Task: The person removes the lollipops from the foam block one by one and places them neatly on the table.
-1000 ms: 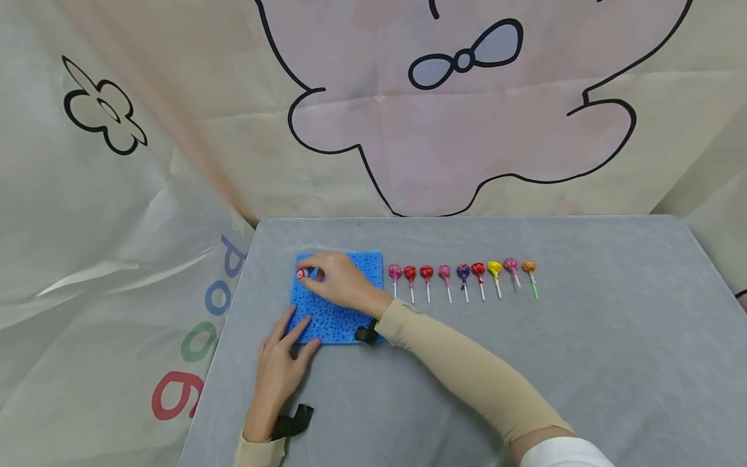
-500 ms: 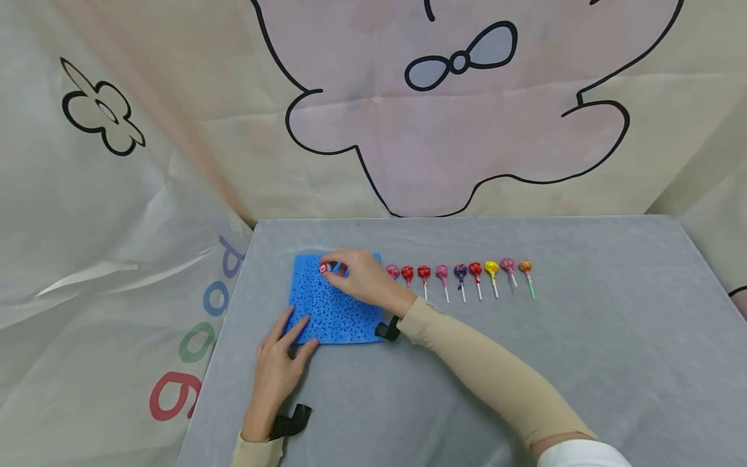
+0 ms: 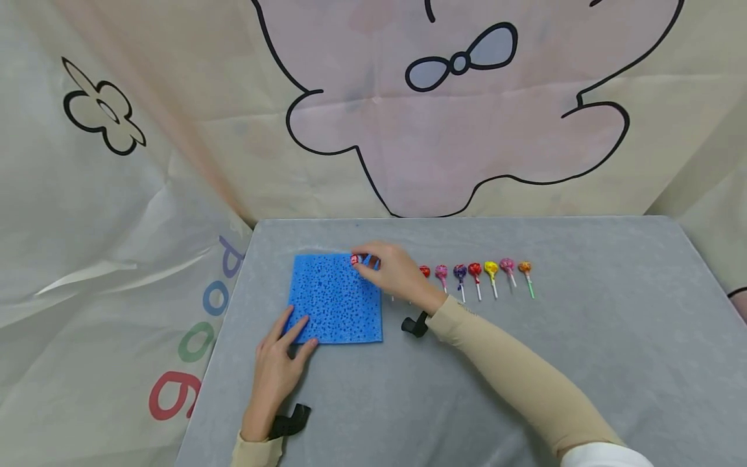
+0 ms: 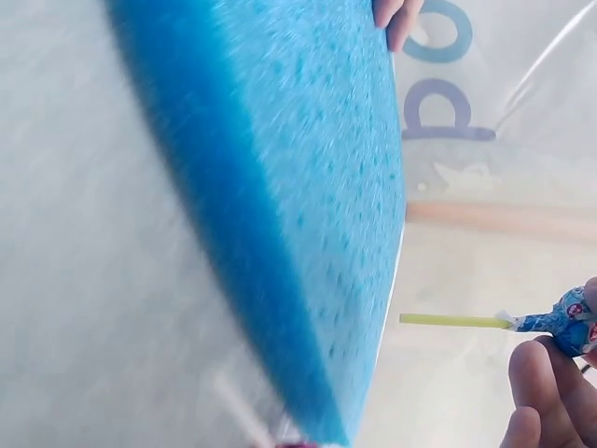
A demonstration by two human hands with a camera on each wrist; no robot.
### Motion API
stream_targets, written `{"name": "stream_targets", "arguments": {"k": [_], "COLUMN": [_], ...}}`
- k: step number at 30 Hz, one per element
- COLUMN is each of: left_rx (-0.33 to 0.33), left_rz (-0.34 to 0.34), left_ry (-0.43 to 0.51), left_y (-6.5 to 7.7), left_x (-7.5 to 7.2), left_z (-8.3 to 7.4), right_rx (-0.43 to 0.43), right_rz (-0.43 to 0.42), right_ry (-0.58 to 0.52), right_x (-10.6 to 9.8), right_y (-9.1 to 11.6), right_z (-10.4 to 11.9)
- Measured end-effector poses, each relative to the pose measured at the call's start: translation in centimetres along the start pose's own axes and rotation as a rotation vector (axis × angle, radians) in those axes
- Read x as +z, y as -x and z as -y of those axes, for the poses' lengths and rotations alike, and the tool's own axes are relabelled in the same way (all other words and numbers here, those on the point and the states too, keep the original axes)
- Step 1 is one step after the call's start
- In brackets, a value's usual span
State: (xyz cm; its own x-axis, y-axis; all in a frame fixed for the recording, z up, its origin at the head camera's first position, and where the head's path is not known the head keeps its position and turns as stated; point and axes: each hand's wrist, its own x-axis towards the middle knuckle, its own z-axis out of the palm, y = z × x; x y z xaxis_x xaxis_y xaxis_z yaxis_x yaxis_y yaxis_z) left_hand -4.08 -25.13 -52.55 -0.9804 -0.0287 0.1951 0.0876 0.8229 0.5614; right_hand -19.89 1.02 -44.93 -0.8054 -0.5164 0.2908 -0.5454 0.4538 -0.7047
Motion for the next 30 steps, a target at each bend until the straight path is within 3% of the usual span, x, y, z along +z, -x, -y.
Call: {"name": "stream_targets", "arguments": {"k": [8, 30], "left_rx": [0.010, -0.001], "left_rz": [-0.014, -0.012], "left_ry": [-0.010, -0.015], "left_y": [0.0, 0.0], "left_x": [0.0, 0.4], "left_z": [0.2, -0.1], "right_rx": [0.000, 0.110], "right_rz": [-0.040, -0.109], "right_ry": [0.015, 0.097], "right_x": [-2.2, -7.7], "right_y": [1.5, 4.7], "right_z": [-1.0, -4.1]}}
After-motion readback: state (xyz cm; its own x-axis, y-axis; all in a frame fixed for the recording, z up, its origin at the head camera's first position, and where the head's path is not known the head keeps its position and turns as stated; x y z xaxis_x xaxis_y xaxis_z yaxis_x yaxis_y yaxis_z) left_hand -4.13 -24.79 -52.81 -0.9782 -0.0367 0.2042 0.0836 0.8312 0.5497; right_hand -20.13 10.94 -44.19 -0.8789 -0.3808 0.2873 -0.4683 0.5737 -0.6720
